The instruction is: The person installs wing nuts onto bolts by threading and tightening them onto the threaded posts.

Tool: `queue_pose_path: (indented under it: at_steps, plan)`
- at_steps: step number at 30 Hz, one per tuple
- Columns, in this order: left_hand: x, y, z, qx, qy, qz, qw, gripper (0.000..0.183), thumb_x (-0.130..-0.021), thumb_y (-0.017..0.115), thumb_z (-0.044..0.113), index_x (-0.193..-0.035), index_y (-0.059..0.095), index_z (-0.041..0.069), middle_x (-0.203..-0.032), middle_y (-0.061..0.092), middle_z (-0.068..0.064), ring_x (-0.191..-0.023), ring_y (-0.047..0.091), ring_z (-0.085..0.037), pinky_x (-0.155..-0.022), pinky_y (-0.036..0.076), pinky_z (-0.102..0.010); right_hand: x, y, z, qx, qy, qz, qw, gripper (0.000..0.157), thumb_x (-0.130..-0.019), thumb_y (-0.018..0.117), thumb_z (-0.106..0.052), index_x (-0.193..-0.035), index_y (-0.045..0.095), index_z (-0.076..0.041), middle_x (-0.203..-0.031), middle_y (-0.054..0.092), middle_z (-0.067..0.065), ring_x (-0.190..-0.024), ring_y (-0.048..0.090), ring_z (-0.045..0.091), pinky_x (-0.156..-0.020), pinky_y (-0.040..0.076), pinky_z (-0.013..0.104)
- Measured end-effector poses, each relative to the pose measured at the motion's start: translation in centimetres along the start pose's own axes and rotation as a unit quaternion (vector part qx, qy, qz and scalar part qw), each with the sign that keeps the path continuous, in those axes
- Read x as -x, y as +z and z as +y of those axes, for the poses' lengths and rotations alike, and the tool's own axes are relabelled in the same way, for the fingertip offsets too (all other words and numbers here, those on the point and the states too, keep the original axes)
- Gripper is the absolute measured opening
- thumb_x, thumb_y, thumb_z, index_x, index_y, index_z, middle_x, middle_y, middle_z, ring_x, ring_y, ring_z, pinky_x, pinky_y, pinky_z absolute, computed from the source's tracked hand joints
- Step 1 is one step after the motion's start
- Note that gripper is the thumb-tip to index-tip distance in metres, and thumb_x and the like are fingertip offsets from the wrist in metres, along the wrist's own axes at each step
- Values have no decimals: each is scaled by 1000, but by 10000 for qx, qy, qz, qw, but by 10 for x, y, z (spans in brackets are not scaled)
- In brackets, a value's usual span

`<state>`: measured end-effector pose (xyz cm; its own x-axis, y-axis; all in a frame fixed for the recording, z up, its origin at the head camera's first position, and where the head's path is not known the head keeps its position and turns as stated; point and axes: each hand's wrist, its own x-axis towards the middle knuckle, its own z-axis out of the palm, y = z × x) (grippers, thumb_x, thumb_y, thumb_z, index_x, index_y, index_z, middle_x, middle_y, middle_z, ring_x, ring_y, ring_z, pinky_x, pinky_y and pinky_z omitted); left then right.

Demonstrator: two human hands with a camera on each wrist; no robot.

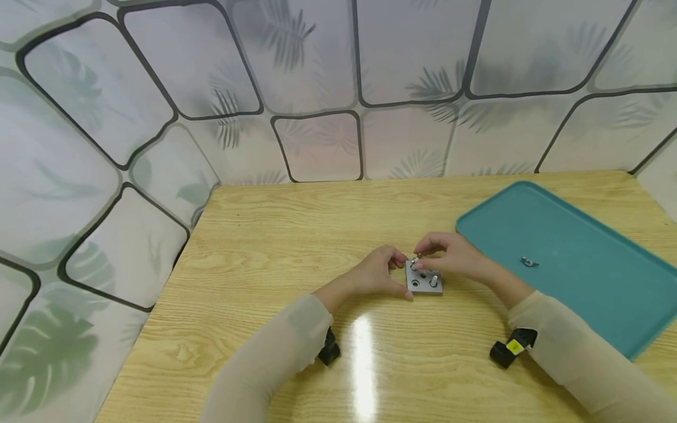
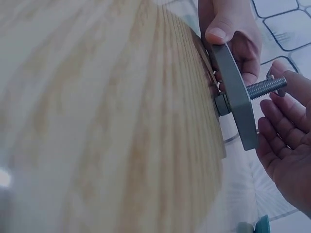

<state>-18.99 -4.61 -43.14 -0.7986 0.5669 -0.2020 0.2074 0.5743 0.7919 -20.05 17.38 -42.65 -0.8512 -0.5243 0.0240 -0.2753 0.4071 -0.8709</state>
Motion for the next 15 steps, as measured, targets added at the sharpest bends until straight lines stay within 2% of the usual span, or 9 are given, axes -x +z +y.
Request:
queue_pose_path:
  at_steps: [5,9,12,15]
  plan:
    - [0,0,0,31,-33,10,10000,70,-63,89,28,-119,53,5,-108,54,0,-97,49,-11,-86,43,-20,5,-6,6,-494,-243,-205,9983,16,-86,68,-8,-99,65,0,-95,67,6,-87,61,8,-78,50,26]
    - [0,1,-1,6,-6,2,10000,70,-64,89,28,-119,53,4,-109,54,0,-97,49,-11,-86,43,-20,8,-10,9,-870,-456,-442,9942,13,-89,61,-2,-99,64,6,-94,68,7,-83,61,7,-73,50,23]
    - [-1,1,-3,-16,23,12,10000,70,-64,88,28,-119,53,4,-108,54,1,-97,49,-11,-85,43,-19,8,-10,9,-945,-501,-522,9929,12,-91,59,-1,-99,64,7,-94,68,6,-82,61,7,-71,50,22]
    - [-2,2,-3,-19,57,21,10000,70,-64,88,28,-119,53,4,-107,53,1,-97,49,-11,-85,43,-19,7,-9,9,-789,-479,-440,9948,10,-90,61,-2,-96,65,5,-92,68,8,-80,60,7,-69,50,23]
